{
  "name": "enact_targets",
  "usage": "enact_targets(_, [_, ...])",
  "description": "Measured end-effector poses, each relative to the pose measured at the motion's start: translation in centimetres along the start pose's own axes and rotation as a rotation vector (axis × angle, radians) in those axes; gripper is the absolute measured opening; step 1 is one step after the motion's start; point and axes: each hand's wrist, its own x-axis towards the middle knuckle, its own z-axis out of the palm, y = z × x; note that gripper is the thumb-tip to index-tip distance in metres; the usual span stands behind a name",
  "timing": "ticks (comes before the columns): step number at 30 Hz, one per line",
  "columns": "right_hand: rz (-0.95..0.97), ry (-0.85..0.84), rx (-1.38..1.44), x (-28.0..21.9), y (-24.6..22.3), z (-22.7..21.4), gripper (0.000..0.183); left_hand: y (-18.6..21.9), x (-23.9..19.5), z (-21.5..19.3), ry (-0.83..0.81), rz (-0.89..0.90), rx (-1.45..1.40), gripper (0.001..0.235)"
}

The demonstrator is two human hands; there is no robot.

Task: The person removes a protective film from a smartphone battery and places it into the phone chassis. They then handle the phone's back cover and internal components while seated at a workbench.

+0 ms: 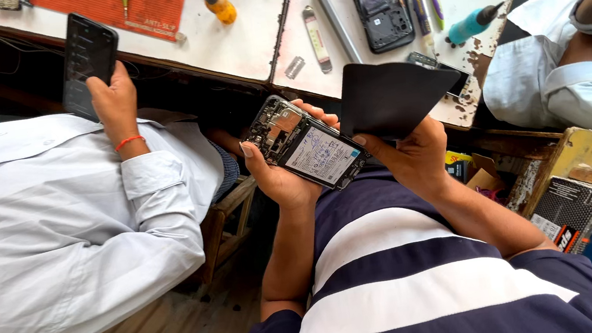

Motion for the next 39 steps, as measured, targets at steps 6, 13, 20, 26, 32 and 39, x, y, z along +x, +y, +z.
enact_targets(6, [-0.055,0.018,-0.091,-0.4,-0.1,-1.6,0.021,-2.2,-0.3,1.0,0.008,0.049,0.093,0.091])
enact_targets(13, [0.295,-0.094,0.187,0.0,0.6,-3.6,0.021,-3.4,-0.6,1.8,0.060,0.027,0.120,0.098])
enact_targets(20, [0.568,-0.120,0.461,0.7,2.1,-3.9,0.021,-3.6,-0.2,1.4,0.082,0.028,0.126,0.094])
enact_targets(26, [0.457,-0.066,0.360,1.0,2.5,-1.7,0.026,-3.1,0.6,0.5,0.215,0.007,0.034,0.090])
enact_targets(32, [0.693,-0.186,0.343,-0.6,5.2,-1.5,0.023,-2.6,-0.2,-1.0,0.251,-0.078,0.086,0.089])
enact_targets(39, [0.828,-0.289,0.307,1.4,8.8,-1.1,0.024,-0.6,3.5,-1.8,0.274,-0.140,0.114,0.090])
